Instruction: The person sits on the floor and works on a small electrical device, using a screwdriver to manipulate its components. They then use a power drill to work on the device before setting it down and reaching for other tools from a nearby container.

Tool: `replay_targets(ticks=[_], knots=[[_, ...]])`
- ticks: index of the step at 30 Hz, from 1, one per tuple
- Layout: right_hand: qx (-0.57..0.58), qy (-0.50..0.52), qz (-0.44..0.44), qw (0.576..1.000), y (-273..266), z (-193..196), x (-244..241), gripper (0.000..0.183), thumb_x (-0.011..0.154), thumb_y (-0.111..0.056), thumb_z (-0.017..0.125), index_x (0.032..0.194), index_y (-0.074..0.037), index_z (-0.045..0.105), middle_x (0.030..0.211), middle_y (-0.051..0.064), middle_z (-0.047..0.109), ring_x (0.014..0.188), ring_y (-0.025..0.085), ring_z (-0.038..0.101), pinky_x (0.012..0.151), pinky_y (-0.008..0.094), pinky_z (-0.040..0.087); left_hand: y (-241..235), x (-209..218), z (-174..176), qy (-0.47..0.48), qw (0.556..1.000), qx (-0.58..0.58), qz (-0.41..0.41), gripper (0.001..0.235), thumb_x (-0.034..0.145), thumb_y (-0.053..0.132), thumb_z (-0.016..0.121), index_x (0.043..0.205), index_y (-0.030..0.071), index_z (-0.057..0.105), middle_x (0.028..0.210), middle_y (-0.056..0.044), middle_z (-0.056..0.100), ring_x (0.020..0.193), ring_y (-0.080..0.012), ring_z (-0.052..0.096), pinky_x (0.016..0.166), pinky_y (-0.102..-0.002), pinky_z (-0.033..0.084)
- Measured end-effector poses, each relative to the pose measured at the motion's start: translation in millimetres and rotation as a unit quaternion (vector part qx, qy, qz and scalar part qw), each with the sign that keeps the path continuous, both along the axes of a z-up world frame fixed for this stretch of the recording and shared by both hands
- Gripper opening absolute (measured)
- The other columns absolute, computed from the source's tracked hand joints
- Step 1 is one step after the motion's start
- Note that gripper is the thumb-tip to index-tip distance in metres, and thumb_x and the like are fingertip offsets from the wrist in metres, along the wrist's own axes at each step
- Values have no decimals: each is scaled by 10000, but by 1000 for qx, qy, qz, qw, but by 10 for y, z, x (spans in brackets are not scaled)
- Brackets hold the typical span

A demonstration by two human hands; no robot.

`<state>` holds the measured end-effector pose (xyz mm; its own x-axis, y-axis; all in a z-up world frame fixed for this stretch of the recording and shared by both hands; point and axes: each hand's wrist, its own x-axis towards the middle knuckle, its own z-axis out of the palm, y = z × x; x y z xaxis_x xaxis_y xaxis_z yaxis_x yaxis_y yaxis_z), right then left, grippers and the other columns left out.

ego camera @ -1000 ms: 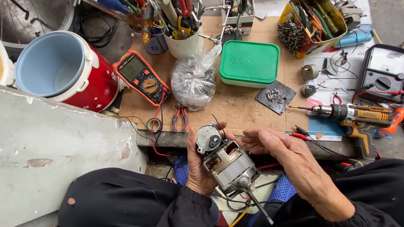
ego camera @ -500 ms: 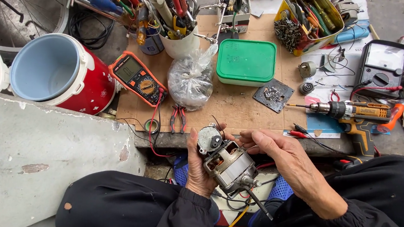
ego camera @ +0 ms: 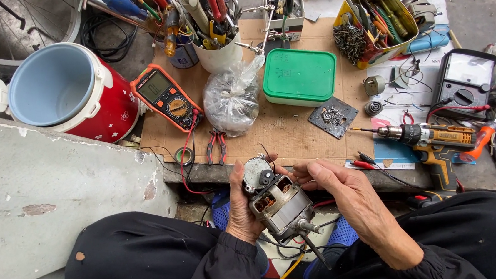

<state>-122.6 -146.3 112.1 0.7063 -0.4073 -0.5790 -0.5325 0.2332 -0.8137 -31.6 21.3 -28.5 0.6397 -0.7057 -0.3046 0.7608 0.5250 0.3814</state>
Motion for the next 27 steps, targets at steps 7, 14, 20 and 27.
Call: replay_targets(ticks=[7, 14, 20, 27], knots=[[6, -17, 5, 1000, 0, 7, -10, 497, 1035, -260, 604, 1304, 46, 889, 1165, 153, 900, 1004, 209, 751, 871, 315, 576, 7, -5, 54, -5, 1000, -2, 2, 813, 1028, 662, 530, 1468, -19, 586, 1084, -161, 775, 980, -273, 787, 858, -371, 652], [5, -18, 15, 1000, -8, 9, -21, 493, 1035, -263, 604, 1309, 24, 895, 1165, 135, 903, 1001, 195, 737, 874, 307, 570, 5, 2, 11, -14, 1000, 2, 1, 801, 1034, 637, 522, 1471, -31, 576, 1091, -177, 780, 982, -277, 781, 865, -375, 643], [9, -67, -49, 997, -53, -320, -24, 496, 1040, -237, 589, 1365, 89, 774, 1347, 174, 832, 1108, 244, 792, 974, 329, 614, -100, 47, 61, 61, 995, 70, 42, 731, 994, 668, 592, 1354, 36, 655, 1050, -133, 786, 944, -280, 776, 814, -406, 636], [-178, 101, 36, 978, 62, -703, -181, 592, 1045, -525, 431, 1462, -235, 736, 1523, 85, 742, 1401, 256, 698, 1116, 478, 600, -209, 157, 174, 95, 944, 284, 136, 530, 960, 580, 663, 1188, 102, 693, 1089, -44, 704, 909, -157, 620, 818, -344, 508]])
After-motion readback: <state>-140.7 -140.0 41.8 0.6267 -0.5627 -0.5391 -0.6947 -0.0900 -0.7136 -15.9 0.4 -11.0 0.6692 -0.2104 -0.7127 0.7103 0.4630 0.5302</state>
